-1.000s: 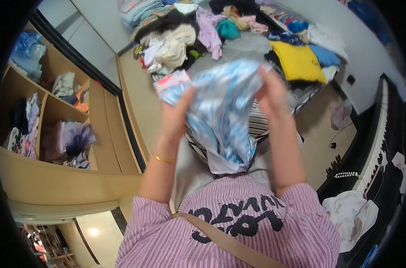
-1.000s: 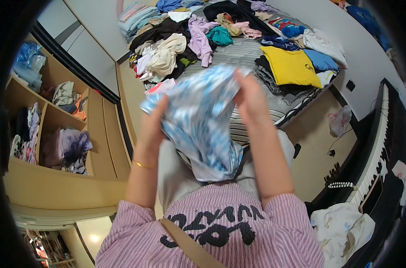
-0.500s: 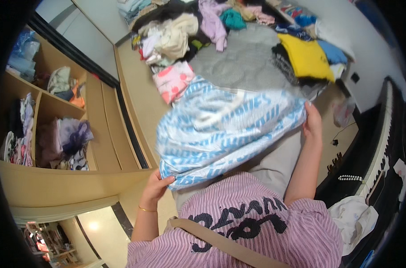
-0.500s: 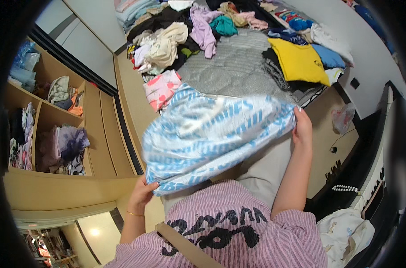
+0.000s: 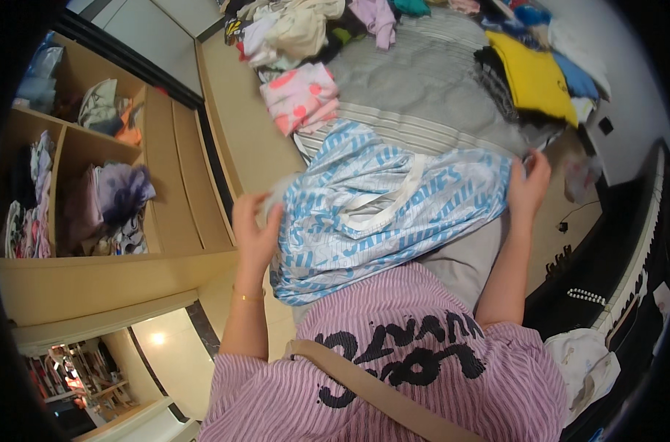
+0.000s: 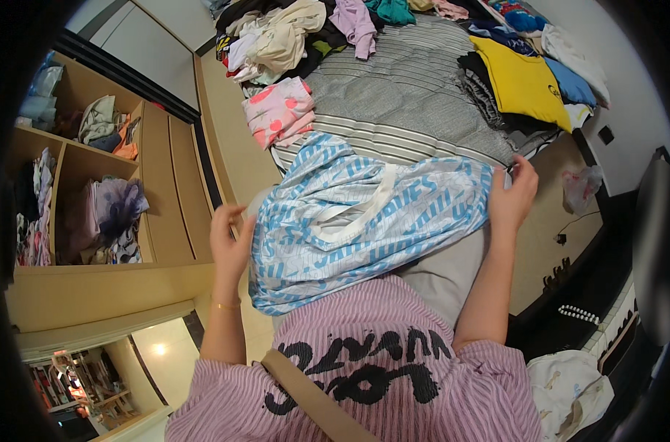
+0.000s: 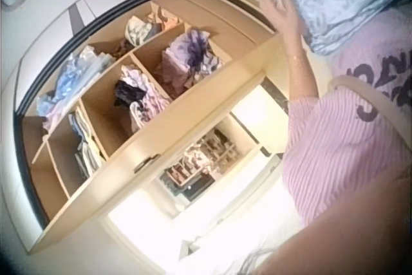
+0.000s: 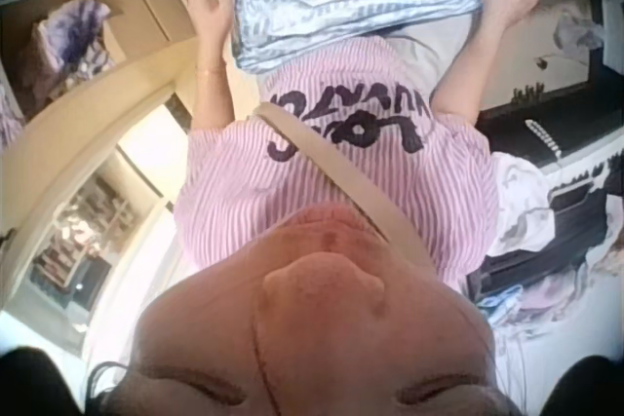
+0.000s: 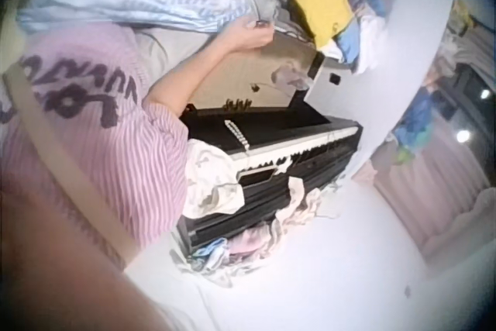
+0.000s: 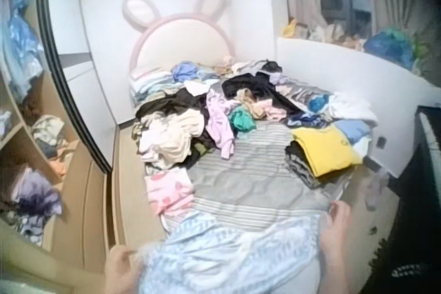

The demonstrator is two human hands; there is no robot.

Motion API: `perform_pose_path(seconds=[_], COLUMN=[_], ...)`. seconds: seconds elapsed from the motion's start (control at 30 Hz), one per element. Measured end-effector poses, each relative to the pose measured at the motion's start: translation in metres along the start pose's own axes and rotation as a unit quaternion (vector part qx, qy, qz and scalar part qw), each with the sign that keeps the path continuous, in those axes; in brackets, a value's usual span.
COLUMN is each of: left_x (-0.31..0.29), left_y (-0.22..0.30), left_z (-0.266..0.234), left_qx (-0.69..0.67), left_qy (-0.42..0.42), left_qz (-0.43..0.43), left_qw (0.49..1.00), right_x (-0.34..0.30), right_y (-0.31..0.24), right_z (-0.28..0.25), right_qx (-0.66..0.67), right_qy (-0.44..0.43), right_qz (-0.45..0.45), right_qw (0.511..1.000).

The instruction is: The person sits on a bed and folds several pieces of clothing by hand, including a white cloth, a pink cloth, a blue patterned cloth, and a green shirt. Each item is smoothed, folded into a compact rectangle, and placed on a growing stack on the bed.

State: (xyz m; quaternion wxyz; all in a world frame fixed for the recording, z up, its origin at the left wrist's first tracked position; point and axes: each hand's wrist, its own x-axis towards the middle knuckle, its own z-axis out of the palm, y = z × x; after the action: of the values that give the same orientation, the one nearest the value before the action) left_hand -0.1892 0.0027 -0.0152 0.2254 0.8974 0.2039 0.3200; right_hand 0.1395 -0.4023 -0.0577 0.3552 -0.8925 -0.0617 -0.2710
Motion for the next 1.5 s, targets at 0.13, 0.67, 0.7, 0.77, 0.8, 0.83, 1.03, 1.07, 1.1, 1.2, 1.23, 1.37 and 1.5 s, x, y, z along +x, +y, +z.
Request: perform_pose_path(seconds=[0.13,0.67,0.7,0.77,0.8,0.83,1.03,1.07,1.1,1.2,1.23,1.37,1.5], left_x=[0.044,0.033,0.039,0.036,0.034,0.028,0.014,0.014,0.019,0.033,0.033,0.033,0.037], left_y=[0.031,0.037,0.06,0.092,0.102,0.102,0.058,0.042,0.025,-0.017,-0.032,0.005,0.074], left_z=[0.023,0.011,0.005,-0.001,-0.001,0.0,0.007,0.009,0.018,0.031,0.031,0.023,0.001], left_qx=[-0.026,-0.292,-0.267,-0.227,-0.19,-0.163,-0.266,-0.338,-0.405,-0.345,-0.305,-0.197,-0.177], left_qy=[-0.18,-0.223,-0.285,-0.346,-0.378,-0.397,-0.378,-0.303,-0.226,-0.202,-0.207,-0.104,-0.083], left_qz=[0.092,-0.068,0.03,0.158,0.189,0.193,-0.09,-0.169,-0.242,-0.328,-0.334,-0.185,0.028], left_qw=[0.979,0.928,0.92,0.896,0.886,0.883,0.882,0.875,0.852,0.856,0.867,0.957,0.98], right_x=[-0.006,-0.014,-0.018,-0.015,-0.014,-0.019,-0.032,-0.032,-0.032,-0.041,-0.045,-0.045,-0.057], right_y=[-0.07,-0.08,-0.086,-0.101,-0.106,-0.11,-0.105,-0.109,-0.112,-0.123,-0.127,-0.15,-0.171], right_z=[-0.007,0.006,-0.002,-0.016,-0.019,-0.02,-0.003,0.001,0.003,0.015,0.021,0.007,-0.001], right_qx=[0.042,0.095,0.135,0.157,0.168,0.167,0.139,0.181,0.218,0.272,0.283,0.175,0.255], right_qy=[-0.189,-0.111,-0.139,-0.286,-0.356,-0.375,-0.389,-0.442,-0.485,-0.438,-0.393,-0.239,-0.346], right_qz=[-0.239,-0.159,-0.189,-0.276,-0.316,-0.319,-0.331,-0.205,-0.073,0.0,-0.031,-0.19,-0.253], right_qw=[0.951,0.976,0.963,0.904,0.863,0.854,0.848,0.854,0.844,0.857,0.874,0.936,0.866])
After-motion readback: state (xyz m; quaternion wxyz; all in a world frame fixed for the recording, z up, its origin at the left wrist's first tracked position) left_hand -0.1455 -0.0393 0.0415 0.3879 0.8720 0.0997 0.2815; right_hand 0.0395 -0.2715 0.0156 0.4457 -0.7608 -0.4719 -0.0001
